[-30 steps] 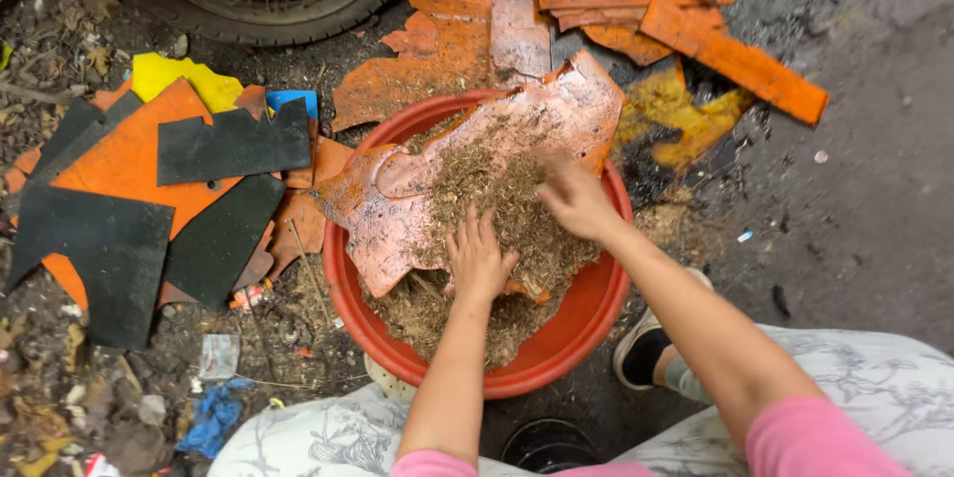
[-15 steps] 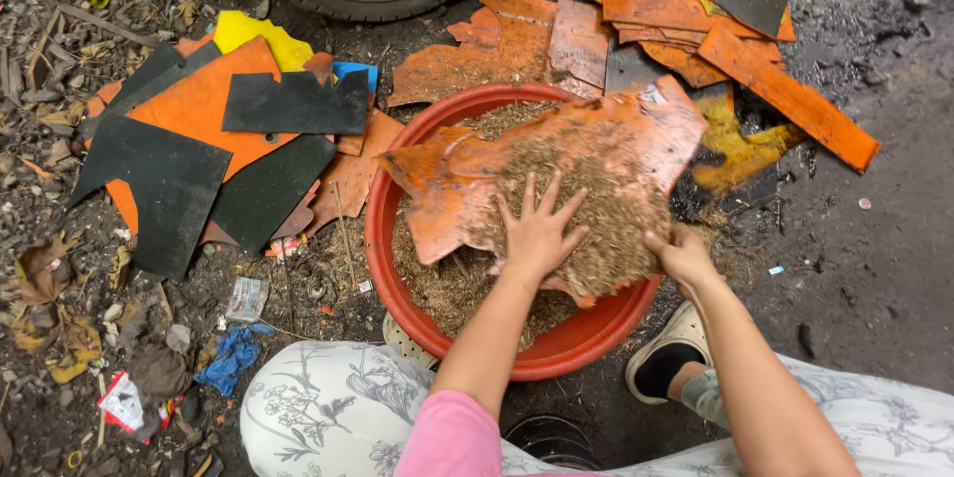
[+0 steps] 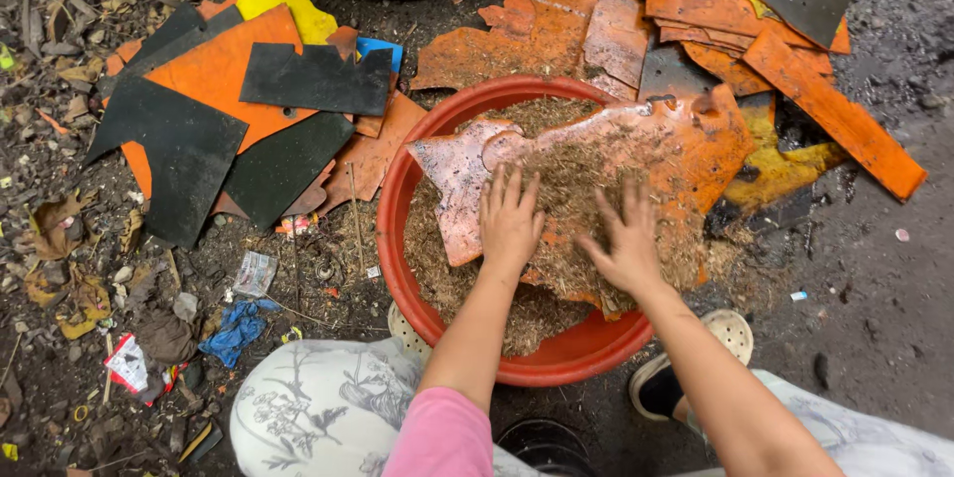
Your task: The person sits on the ground and uses a fibrous material to scrub and clean various colored flat tiles. They handle the tiles one at a time, rubbing the surface with the fibrous material over a red basin, then placing the cleaned tiles aside.
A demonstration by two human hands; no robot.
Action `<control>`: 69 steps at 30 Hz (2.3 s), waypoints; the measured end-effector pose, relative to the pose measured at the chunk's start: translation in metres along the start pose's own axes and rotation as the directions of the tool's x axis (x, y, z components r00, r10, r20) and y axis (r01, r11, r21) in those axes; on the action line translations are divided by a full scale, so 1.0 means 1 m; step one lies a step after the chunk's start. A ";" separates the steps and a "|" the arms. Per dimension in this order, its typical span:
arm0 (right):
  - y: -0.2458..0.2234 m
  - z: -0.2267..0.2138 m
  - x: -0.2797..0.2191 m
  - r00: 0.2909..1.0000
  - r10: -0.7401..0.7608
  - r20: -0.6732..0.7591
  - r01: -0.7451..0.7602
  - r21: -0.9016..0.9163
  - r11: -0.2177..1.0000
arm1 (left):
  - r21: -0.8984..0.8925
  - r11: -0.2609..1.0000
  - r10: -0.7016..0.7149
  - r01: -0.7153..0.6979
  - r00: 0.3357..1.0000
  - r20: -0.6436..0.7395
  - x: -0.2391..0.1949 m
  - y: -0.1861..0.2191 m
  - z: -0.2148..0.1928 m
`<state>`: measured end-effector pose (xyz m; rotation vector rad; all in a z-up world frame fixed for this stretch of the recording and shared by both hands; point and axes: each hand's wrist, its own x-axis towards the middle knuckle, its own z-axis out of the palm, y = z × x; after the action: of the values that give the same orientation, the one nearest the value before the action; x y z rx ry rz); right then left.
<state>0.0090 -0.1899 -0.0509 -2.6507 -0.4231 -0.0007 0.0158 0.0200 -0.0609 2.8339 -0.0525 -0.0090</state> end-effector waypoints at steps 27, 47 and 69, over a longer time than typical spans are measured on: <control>-0.014 0.033 0.017 0.995 0.069 0.078 -0.034 -0.391 0.920 | -0.100 0.995 -0.018 -0.010 0.959 -0.283 0.066 0.005 0.001; 0.003 0.043 0.014 0.998 0.039 0.056 -0.017 -0.354 0.935 | -0.082 0.993 -0.090 0.082 0.991 -0.098 0.021 -0.089 0.005; -0.005 0.042 0.024 0.994 0.057 0.094 -0.009 -0.446 0.895 | -0.149 0.986 -0.104 0.078 0.979 -0.174 -0.028 -0.070 -0.013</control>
<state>0.0277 -0.1603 -0.0844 -3.1230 -0.4572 0.0590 -0.0100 0.0914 -0.0701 2.6803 0.1143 0.2163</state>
